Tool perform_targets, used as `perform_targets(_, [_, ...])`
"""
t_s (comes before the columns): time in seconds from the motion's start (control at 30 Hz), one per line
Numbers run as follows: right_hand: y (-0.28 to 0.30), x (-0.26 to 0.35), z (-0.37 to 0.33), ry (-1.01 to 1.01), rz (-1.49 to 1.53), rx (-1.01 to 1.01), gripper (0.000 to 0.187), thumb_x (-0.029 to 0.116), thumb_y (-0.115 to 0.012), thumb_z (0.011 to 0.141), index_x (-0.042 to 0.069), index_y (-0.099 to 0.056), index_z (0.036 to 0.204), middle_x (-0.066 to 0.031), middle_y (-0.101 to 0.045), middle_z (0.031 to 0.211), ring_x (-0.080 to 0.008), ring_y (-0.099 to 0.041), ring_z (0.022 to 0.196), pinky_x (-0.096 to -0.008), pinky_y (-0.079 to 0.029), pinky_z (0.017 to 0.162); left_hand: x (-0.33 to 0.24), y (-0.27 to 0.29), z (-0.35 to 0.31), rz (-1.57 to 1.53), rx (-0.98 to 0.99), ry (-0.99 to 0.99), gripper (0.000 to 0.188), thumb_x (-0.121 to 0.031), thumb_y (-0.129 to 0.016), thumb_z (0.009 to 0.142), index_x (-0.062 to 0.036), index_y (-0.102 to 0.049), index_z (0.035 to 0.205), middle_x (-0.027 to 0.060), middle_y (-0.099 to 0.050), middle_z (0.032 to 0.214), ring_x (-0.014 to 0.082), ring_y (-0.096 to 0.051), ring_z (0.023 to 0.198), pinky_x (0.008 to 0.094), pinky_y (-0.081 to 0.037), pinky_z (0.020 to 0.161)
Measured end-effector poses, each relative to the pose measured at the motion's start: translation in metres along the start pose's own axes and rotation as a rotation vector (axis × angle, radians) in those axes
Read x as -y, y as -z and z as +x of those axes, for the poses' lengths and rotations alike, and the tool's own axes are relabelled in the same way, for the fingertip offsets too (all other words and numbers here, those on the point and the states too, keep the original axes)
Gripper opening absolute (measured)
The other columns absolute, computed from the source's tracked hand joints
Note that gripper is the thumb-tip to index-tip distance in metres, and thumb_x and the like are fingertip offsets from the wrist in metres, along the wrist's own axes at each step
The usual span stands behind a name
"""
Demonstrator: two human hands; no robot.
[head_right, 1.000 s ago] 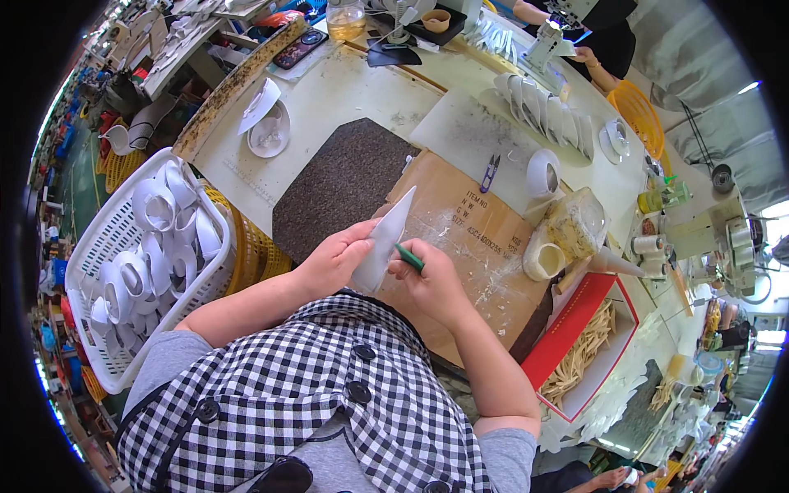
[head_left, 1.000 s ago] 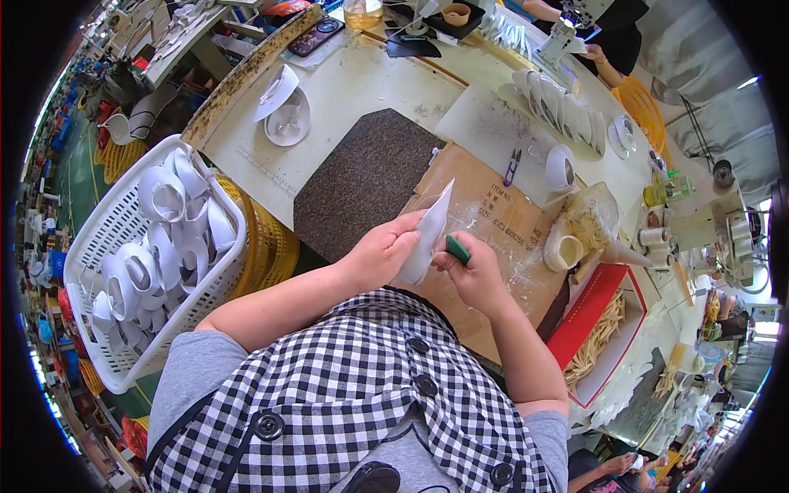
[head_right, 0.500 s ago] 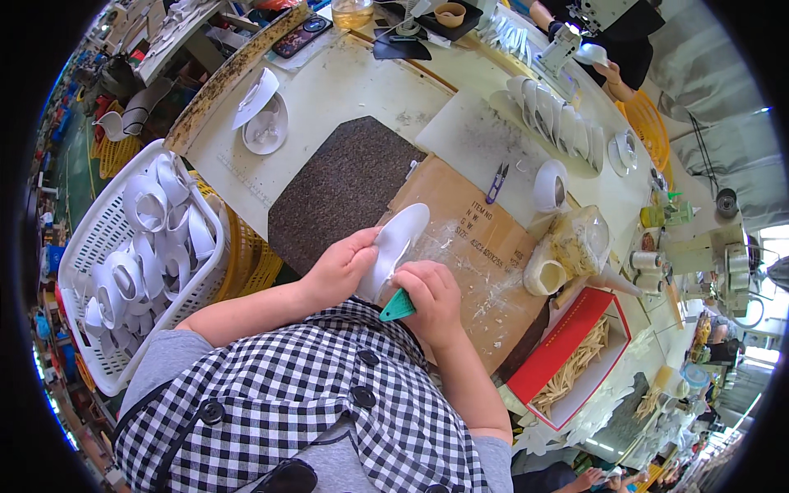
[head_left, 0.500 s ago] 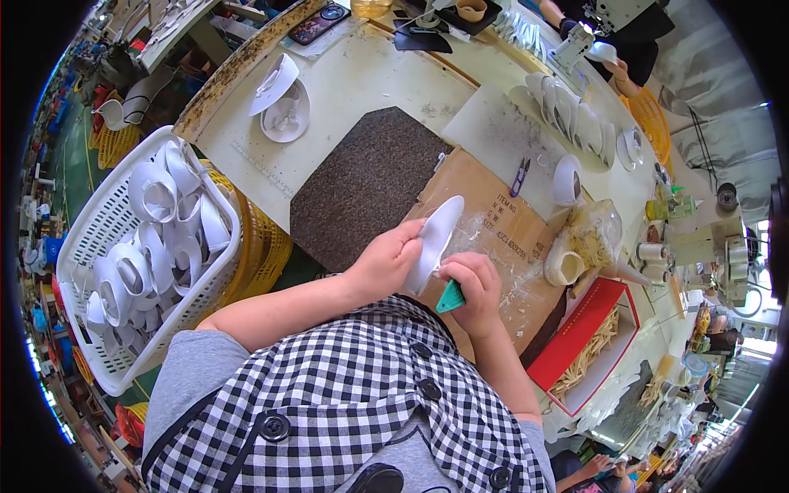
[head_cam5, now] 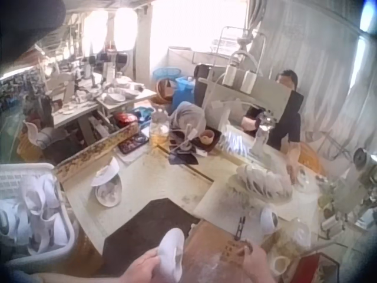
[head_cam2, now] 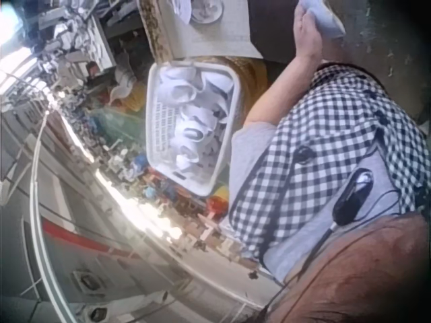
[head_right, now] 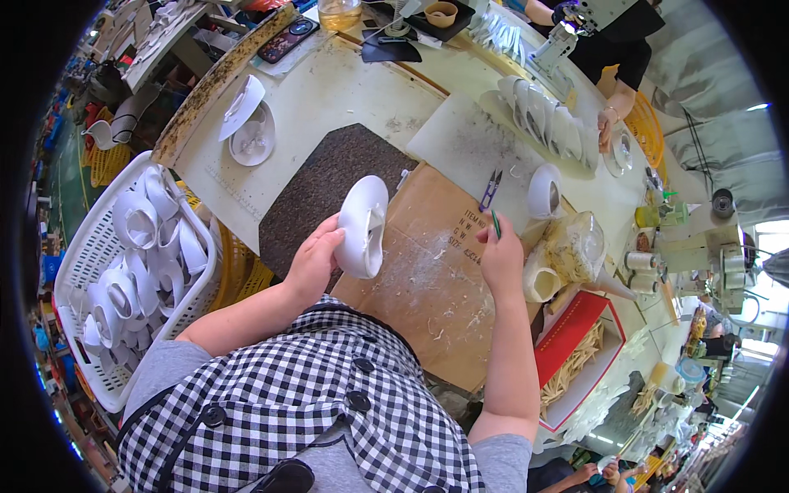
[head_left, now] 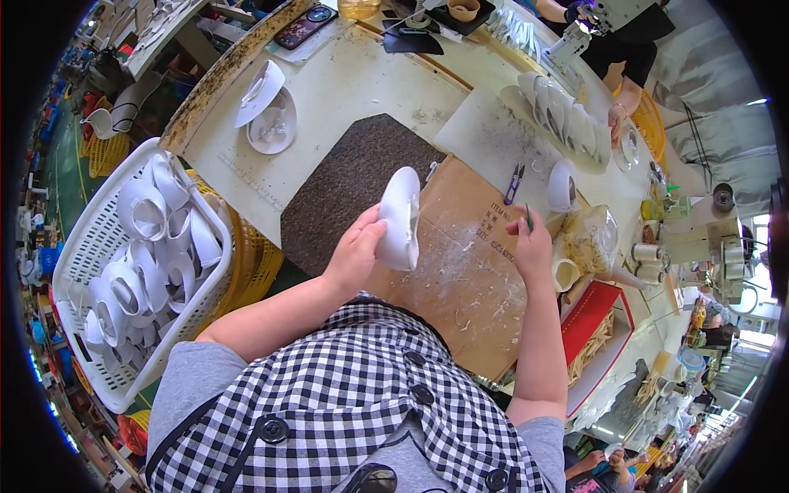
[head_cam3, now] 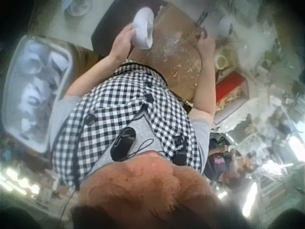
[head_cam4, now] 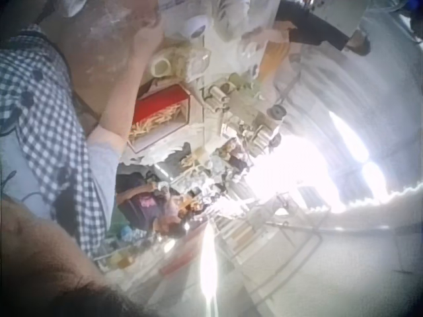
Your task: Applying glue to shoe upper components using a brush in a manufacturing setting.
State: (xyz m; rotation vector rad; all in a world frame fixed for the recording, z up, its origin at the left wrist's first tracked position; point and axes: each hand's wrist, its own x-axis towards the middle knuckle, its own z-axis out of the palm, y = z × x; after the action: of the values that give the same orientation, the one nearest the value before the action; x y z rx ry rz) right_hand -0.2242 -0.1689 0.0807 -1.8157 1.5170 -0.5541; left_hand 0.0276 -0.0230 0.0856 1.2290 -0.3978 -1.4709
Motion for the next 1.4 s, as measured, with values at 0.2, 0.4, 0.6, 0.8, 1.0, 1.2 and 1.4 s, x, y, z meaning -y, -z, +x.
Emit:
perform_targets(0.2, [-0.014, -0.035, 0.081, -0.025, -0.460, -0.146, 0.033, 0.026, -0.056, 0.087, 0.000, -0.057, 0.107, -0.0200, -0.063, 0.091, -0.0395, -0.059, 0.090, -0.0437, -0.045, 0.079, -0.010, 0.002, 0.006, -0.159, 0.054, 0.020, 0.047, -0.018, -0.032, 0.095, -0.0022, -0.031, 0.139, 0.0117, -0.048, 0.126, 0.0191, -0.049, 0.113, 0.0352, -0.039, 0.098])
perform_targets(0.4, [-0.022, -0.030, 0.108, -0.262, -0.451, -0.100, 0.033, 0.028, -0.063, 0.078, -0.001, -0.058, 0.093, -0.0213, -0.063, 0.092, -0.0374, -0.060, 0.087, -0.0430, -0.047, 0.076, -0.027, -0.001, 0.005, -0.319, 0.103, 0.051, 0.047, -0.020, -0.031, 0.096, -0.0014, -0.030, 0.139, 0.0125, -0.048, 0.129, 0.0205, -0.048, 0.118, 0.0376, -0.038, 0.100])
perform_targets(0.6, [-0.025, 0.012, 0.048, 0.086, 0.038, 0.033, 0.029, 0.018, -0.063, 0.080, 0.002, -0.054, 0.102, -0.0145, -0.060, 0.081, -0.0270, -0.058, 0.070, -0.0342, -0.046, 0.067, -0.036, 0.004, 0.003, -0.389, 0.144, 0.151, 0.045, -0.021, -0.030, 0.096, -0.0008, -0.034, 0.136, 0.0131, -0.049, 0.128, 0.0210, -0.050, 0.116, 0.0382, -0.040, 0.099])
perform_targets(0.8, [-0.012, 0.076, -0.044, 0.649, -0.033, 0.184, 0.034, 0.022, -0.069, 0.079, 0.008, -0.056, 0.108, -0.0112, -0.059, 0.079, -0.0273, -0.059, 0.071, -0.0366, -0.047, 0.065, -0.037, -0.007, -0.006, -0.293, 0.194, 0.137, 0.044, -0.020, -0.031, 0.095, 0.0005, -0.036, 0.134, 0.0124, -0.052, 0.124, 0.0191, -0.052, 0.112, 0.0348, -0.041, 0.096])
perform_targets(1.0, [0.001, 0.085, -0.075, 0.739, -0.240, 0.192, 0.046, 0.021, -0.071, 0.073, 0.006, -0.055, 0.114, -0.0098, -0.057, 0.080, -0.0274, -0.059, 0.077, -0.0382, -0.047, 0.067, -0.034, -0.021, -0.028, 0.096, 0.134, -0.164, 0.041, -0.015, -0.033, 0.096, 0.0006, -0.037, 0.134, 0.0080, -0.053, 0.118, 0.0124, -0.051, 0.104, 0.0277, -0.040, 0.093])
perform_targets(1.2, [0.005, 0.095, -0.091, 0.812, -0.401, 0.260, 0.064, 0.019, -0.070, 0.071, 0.005, -0.044, 0.128, -0.0083, -0.055, 0.083, -0.0261, -0.056, 0.076, -0.0367, -0.045, 0.067, -0.033, -0.022, -0.047, 0.177, 0.156, -0.279, 0.040, -0.013, -0.033, 0.097, 0.0014, -0.038, 0.134, 0.0085, -0.052, 0.120, 0.0124, -0.048, 0.108, 0.0266, -0.038, 0.095])
perform_targets(1.4, [-0.001, 0.098, -0.103, 0.871, -0.422, 0.272, 0.070, 0.020, -0.069, 0.073, 0.003, -0.040, 0.134, -0.0082, -0.055, 0.081, -0.0247, -0.057, 0.074, -0.0355, -0.046, 0.064, -0.027, -0.020, -0.058, 0.214, 0.152, -0.306, 0.040, -0.013, -0.034, 0.097, 0.0020, -0.039, 0.133, 0.0090, -0.052, 0.119, 0.0127, -0.049, 0.107, 0.0263, -0.038, 0.094])
